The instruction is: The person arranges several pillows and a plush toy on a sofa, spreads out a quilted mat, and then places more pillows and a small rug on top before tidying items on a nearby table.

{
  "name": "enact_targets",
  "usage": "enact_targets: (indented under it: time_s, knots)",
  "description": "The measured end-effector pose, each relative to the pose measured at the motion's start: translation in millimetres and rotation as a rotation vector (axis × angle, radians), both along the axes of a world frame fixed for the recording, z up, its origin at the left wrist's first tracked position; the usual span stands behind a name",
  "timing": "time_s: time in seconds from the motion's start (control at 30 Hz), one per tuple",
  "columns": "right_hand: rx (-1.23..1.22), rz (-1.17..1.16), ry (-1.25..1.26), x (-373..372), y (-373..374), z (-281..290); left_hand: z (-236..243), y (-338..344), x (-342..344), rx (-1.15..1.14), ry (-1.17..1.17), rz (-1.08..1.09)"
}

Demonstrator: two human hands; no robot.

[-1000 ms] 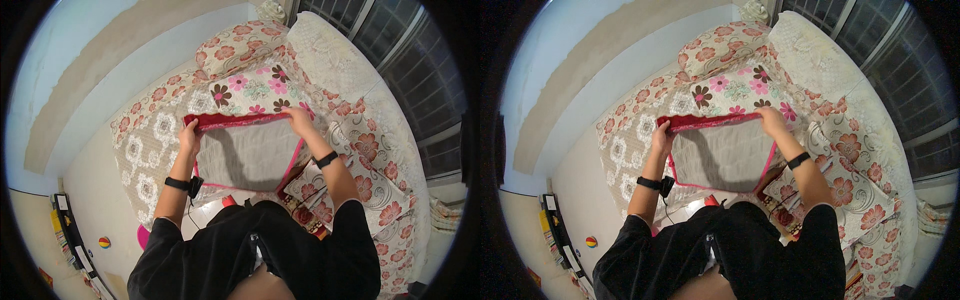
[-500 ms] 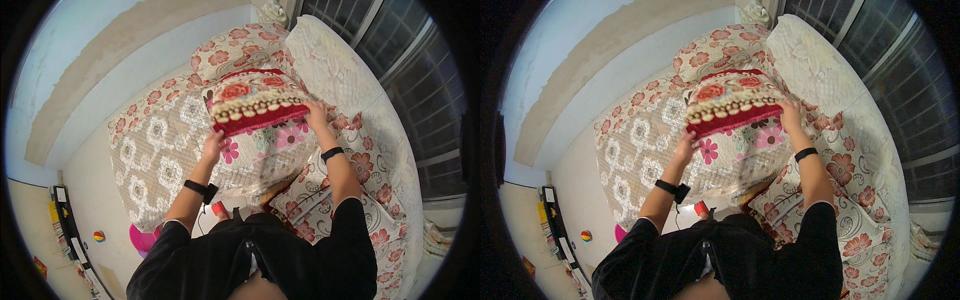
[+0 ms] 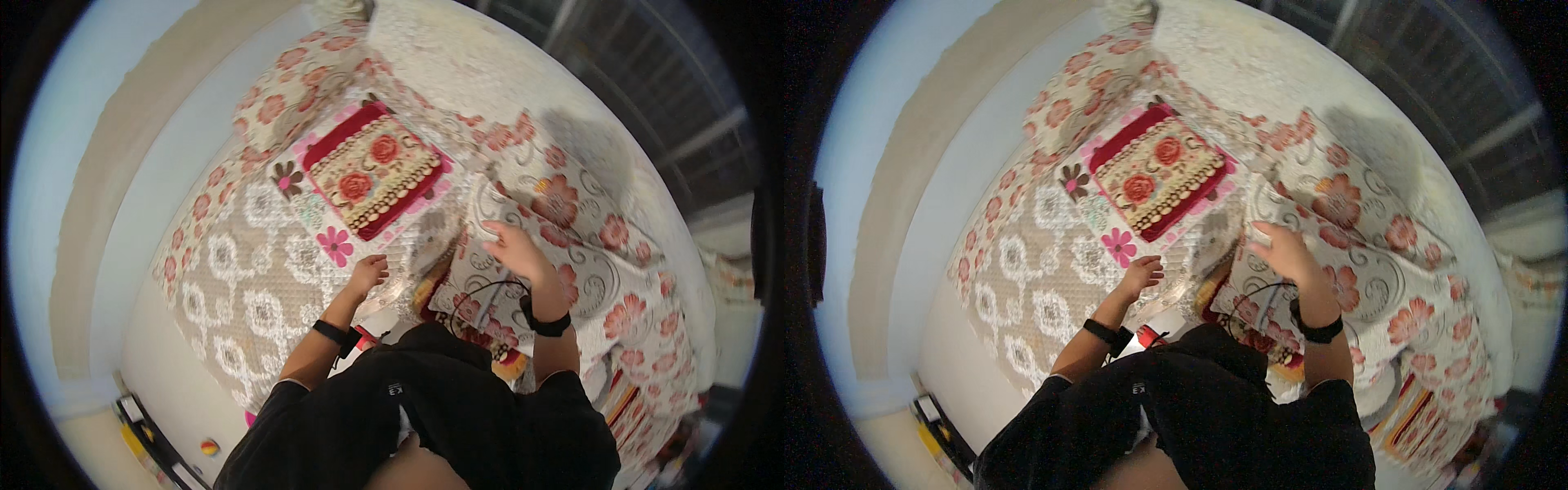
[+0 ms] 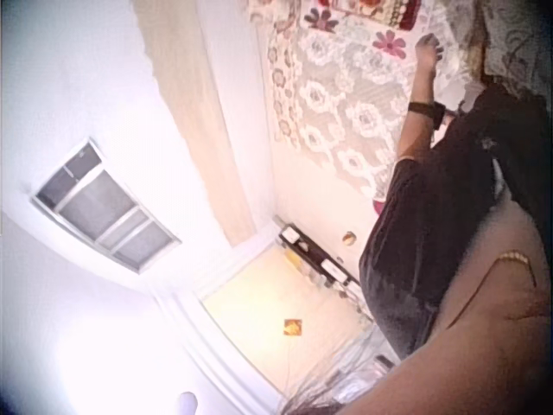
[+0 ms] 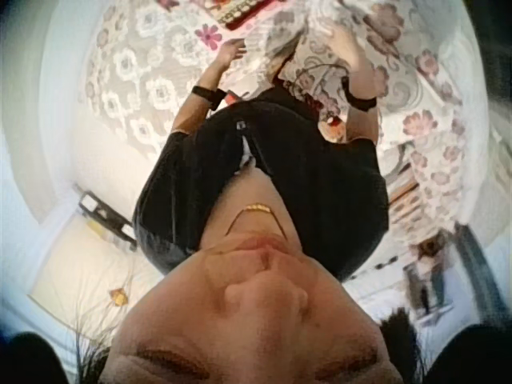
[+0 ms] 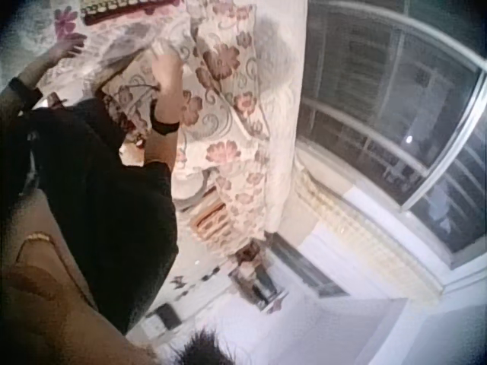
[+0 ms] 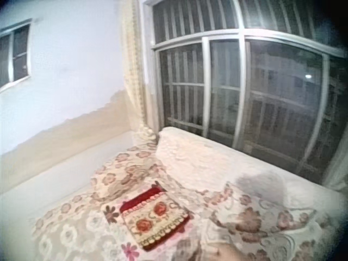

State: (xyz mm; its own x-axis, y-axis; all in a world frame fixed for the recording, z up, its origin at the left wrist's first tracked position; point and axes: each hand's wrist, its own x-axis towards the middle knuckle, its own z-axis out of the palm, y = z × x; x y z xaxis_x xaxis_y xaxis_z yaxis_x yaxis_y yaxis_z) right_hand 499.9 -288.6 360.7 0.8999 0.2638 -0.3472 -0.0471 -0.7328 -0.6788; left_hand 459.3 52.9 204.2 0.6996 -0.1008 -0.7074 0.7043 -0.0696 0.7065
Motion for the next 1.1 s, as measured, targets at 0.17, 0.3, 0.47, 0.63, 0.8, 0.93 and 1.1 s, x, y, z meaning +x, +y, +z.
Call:
enact_targets:
  time_s: [0.17,0.3,0.47,0.63,0.8,0.93,1.1]
  knots:
    - [-0.385,-0.450,-0.139,-19,-144,-55,30,-37,18,-0.001,-0.108,-0.182]
    - [-0.845,-0.579,-0.251,-35,-198,-83,38,-76,21,-0.051,-0.116,-0.276]
    - [-0.883,-0.384,-0.106,-42,-158,-49,40,-74,8,-0.075,-0.148,-0.284]
    - [-0.702,-0.311,-0.327,-107,-126,-36,45,-48,-15,-0.173,-0.159,-0.306]
    - [-0.618,-0.223,-0.500,-174,-23,42,32,30,-41,-0.100,-0.224,-0.283]
    - [-0.532,-0.108,-0.840,-172,46,100,83,77,-62,-0.117,-0.401,-0.019]
    - [-0.305,0.007,-1.082,-125,135,126,125,147,-89,-0.452,-0.536,0.224]
